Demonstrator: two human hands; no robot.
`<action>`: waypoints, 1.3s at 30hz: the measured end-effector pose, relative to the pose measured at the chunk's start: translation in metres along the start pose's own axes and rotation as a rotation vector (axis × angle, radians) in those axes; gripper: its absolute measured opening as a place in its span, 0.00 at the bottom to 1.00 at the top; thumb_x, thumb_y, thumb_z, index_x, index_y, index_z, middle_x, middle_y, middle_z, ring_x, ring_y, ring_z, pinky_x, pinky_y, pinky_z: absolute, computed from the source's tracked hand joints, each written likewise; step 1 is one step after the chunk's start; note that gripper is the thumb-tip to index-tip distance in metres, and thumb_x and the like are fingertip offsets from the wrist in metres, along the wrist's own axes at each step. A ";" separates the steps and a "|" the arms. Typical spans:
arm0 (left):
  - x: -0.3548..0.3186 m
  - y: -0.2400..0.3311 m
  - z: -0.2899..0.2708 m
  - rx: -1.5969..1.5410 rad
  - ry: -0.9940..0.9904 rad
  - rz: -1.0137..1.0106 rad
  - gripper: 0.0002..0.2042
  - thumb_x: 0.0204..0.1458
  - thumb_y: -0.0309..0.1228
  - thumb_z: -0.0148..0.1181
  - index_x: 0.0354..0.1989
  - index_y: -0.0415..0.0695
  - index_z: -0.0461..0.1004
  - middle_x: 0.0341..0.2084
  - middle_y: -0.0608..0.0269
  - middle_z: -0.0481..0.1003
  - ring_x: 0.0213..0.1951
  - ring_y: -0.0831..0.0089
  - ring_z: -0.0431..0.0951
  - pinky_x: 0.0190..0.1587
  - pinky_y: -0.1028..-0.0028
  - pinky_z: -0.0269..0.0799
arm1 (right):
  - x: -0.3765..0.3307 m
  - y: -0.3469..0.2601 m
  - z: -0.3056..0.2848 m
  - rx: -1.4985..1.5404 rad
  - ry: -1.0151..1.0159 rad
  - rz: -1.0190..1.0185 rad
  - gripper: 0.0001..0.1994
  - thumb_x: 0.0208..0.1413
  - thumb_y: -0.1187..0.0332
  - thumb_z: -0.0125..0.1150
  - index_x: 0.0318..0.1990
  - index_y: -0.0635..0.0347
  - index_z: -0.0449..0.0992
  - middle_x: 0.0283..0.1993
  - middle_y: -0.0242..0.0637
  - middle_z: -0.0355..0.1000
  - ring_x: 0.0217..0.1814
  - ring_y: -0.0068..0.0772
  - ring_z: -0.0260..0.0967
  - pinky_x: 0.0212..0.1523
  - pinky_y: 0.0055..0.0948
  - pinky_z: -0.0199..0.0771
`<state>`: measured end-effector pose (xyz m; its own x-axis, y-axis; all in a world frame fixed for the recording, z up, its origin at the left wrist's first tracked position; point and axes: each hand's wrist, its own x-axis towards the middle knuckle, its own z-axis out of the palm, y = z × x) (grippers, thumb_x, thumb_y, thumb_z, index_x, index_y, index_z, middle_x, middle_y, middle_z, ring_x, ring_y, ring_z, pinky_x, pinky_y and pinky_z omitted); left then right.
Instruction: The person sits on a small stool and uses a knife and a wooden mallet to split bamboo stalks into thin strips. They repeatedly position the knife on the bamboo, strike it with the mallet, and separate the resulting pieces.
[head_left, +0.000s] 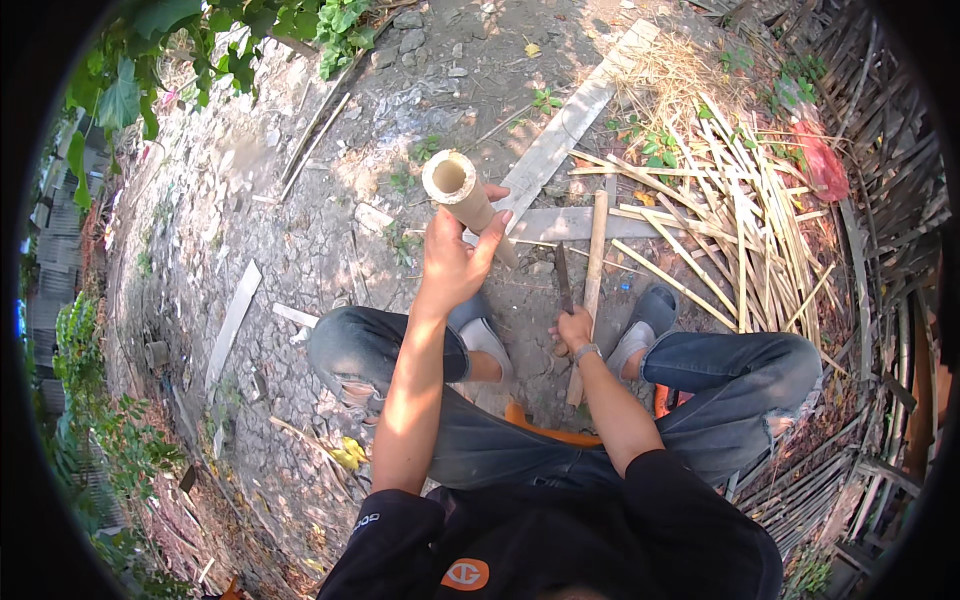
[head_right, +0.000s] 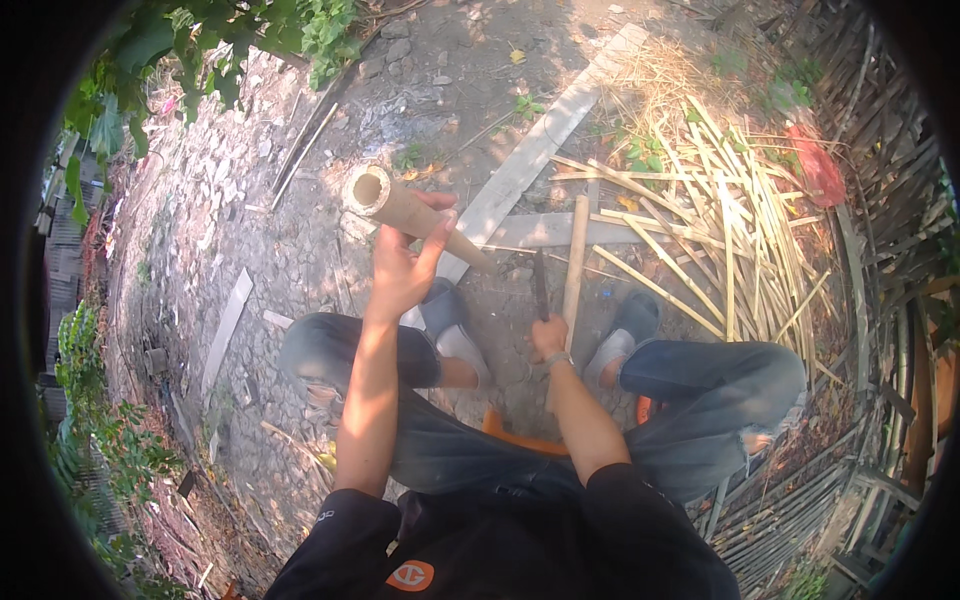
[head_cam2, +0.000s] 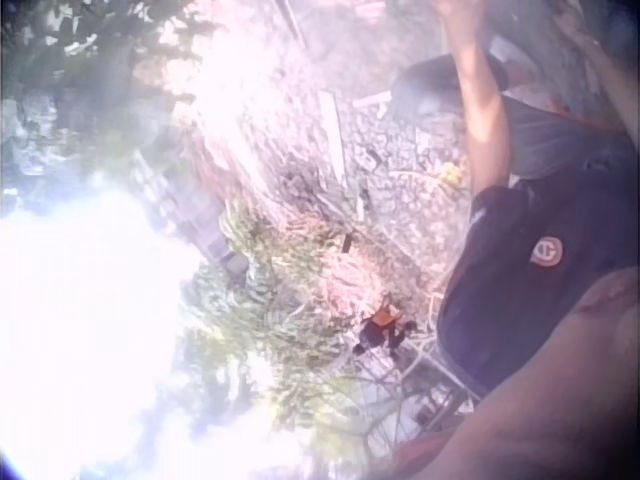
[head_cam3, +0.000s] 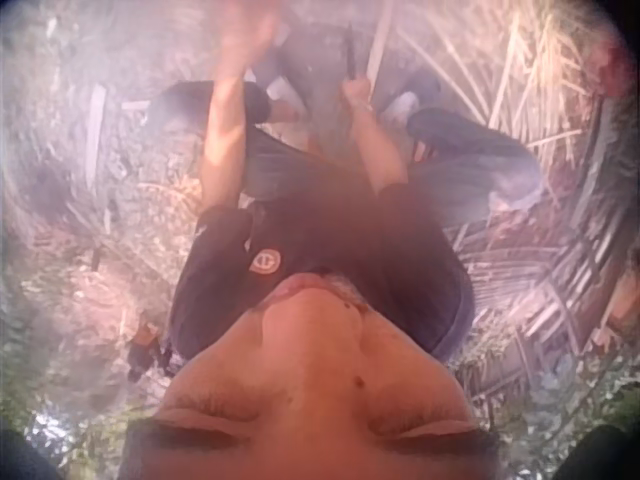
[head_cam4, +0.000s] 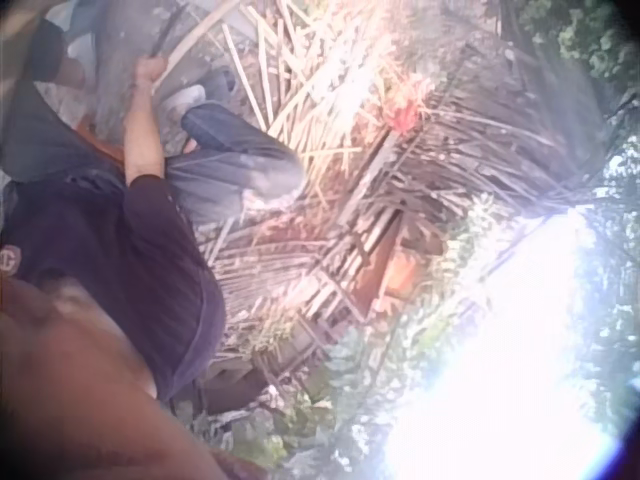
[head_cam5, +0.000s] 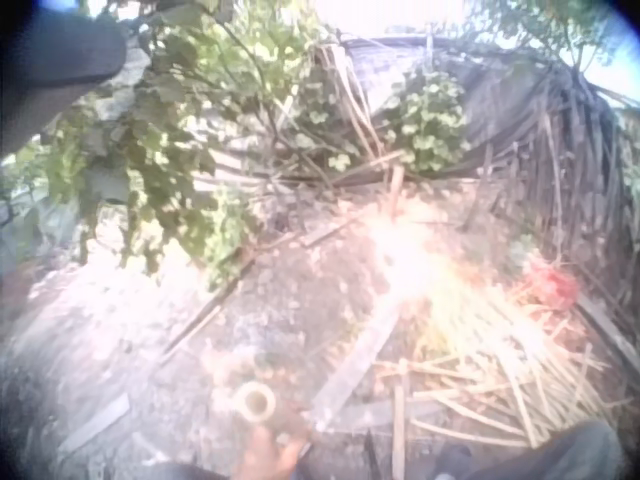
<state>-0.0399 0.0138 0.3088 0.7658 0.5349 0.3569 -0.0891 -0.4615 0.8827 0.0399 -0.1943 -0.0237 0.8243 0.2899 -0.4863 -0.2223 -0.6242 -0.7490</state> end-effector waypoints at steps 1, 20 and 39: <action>-0.004 -0.002 -0.004 0.006 0.012 -0.006 0.12 0.59 0.24 0.62 0.49 0.39 0.72 0.47 0.57 0.78 0.49 0.70 0.78 0.51 0.67 0.75 | -0.003 -0.019 -0.002 0.145 -0.077 0.116 0.12 0.54 0.66 0.60 0.35 0.70 0.80 0.33 0.54 0.79 0.37 0.47 0.80 0.43 0.43 0.78; -0.057 0.010 0.025 -0.030 0.289 0.359 0.05 0.41 0.21 0.62 0.29 0.39 0.76 0.20 0.59 0.78 0.22 0.66 0.80 0.29 0.69 0.76 | -0.248 -0.272 -0.229 0.437 -0.093 -0.859 0.25 0.65 0.73 0.50 0.70 0.63 0.63 0.39 0.35 0.77 0.28 0.17 0.69 0.31 0.21 0.71; -0.026 -0.013 0.036 0.035 0.402 0.267 0.09 0.42 0.30 0.62 0.31 0.40 0.75 0.20 0.60 0.77 0.24 0.67 0.80 0.31 0.68 0.76 | -0.313 -0.318 -0.206 -0.117 -0.076 -1.159 0.28 0.61 0.76 0.56 0.70 0.59 0.64 0.44 0.60 0.77 0.43 0.54 0.78 0.47 0.37 0.74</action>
<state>-0.0360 -0.0197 0.2770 0.4121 0.6225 0.6653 -0.2218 -0.6397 0.7360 -0.0401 -0.2353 0.4594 0.4681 0.7702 0.4331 0.6955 -0.0188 -0.7183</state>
